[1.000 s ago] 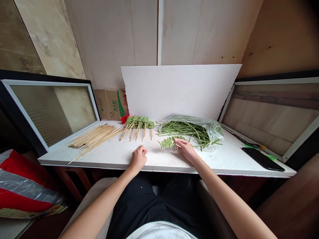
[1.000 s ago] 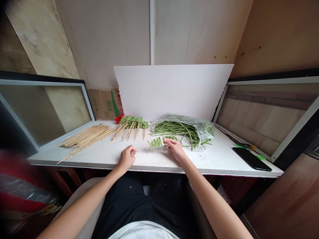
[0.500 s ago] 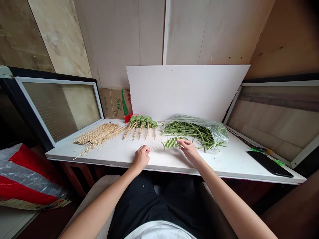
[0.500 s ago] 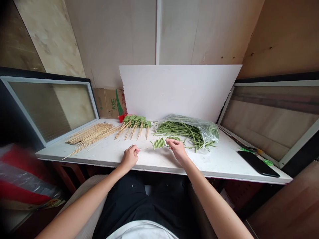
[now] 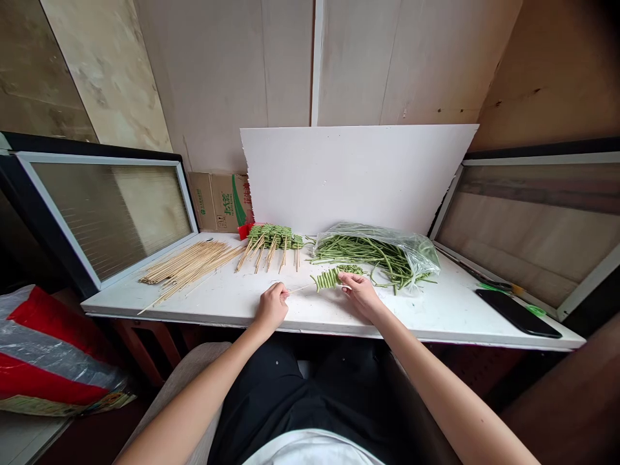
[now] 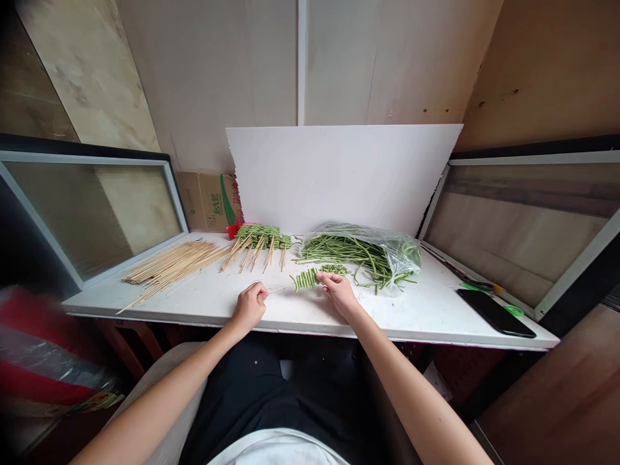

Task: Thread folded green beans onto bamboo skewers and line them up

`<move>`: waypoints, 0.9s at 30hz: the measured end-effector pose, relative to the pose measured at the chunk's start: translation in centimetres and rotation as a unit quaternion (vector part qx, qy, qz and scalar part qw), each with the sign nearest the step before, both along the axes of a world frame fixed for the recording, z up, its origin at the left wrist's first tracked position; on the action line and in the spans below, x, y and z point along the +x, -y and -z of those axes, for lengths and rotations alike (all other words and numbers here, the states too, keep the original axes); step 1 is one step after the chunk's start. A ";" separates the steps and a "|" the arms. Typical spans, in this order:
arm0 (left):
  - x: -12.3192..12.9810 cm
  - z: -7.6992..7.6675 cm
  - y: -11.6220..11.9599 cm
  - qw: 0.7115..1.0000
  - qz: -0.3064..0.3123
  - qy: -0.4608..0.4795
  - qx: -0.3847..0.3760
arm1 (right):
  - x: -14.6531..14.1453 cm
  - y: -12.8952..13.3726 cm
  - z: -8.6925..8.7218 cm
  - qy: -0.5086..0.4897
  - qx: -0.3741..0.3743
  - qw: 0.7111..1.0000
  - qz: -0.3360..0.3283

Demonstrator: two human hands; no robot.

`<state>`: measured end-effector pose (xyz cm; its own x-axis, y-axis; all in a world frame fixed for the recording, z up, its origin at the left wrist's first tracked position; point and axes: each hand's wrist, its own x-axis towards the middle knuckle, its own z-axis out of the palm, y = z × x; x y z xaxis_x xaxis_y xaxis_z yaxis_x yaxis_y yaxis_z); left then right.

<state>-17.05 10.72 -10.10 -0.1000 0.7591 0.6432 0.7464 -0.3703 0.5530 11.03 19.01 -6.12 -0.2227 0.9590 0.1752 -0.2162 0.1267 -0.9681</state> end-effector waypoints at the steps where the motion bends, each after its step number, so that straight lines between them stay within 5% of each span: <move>1: 0.0 0.0 0.0 1.000 -0.001 0.007 0.000 | 0.1 0.0 -0.2 0.002 0.005 1.000 -0.006; 5: 0.0 0.1 -0.1 0.999 -0.009 0.037 -0.011 | 0.9 -0.7 -0.9 0.052 0.052 0.997 -0.006; 9: 0.0 0.0 -0.1 0.999 -0.021 0.045 -0.019 | 2.4 -1.8 -1.0 0.183 0.160 0.968 0.068; 14: 0.0 0.1 -0.2 0.999 -0.020 0.043 -0.014 | 3.3 -2.1 -0.1 0.510 0.335 0.780 0.137; 17: 0.0 0.3 -0.2 0.999 -0.019 0.040 -0.013 | 3.0 -2.0 0.5 0.583 0.343 0.720 0.153; 23: -0.1 0.3 -0.3 0.999 -0.014 0.040 -0.014 | 3.0 -2.6 1.0 0.597 0.323 0.714 0.173; 27: -0.2 0.3 -0.3 0.999 -0.018 0.038 -0.014 | 3.3 -3.1 1.0 0.523 0.314 0.769 0.191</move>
<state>-17.23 10.98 -10.39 -0.1745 0.7720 0.6112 0.7143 -0.3280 0.6183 14.28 22.13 -7.09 -0.2796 0.7894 0.5466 0.8081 0.5008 -0.3100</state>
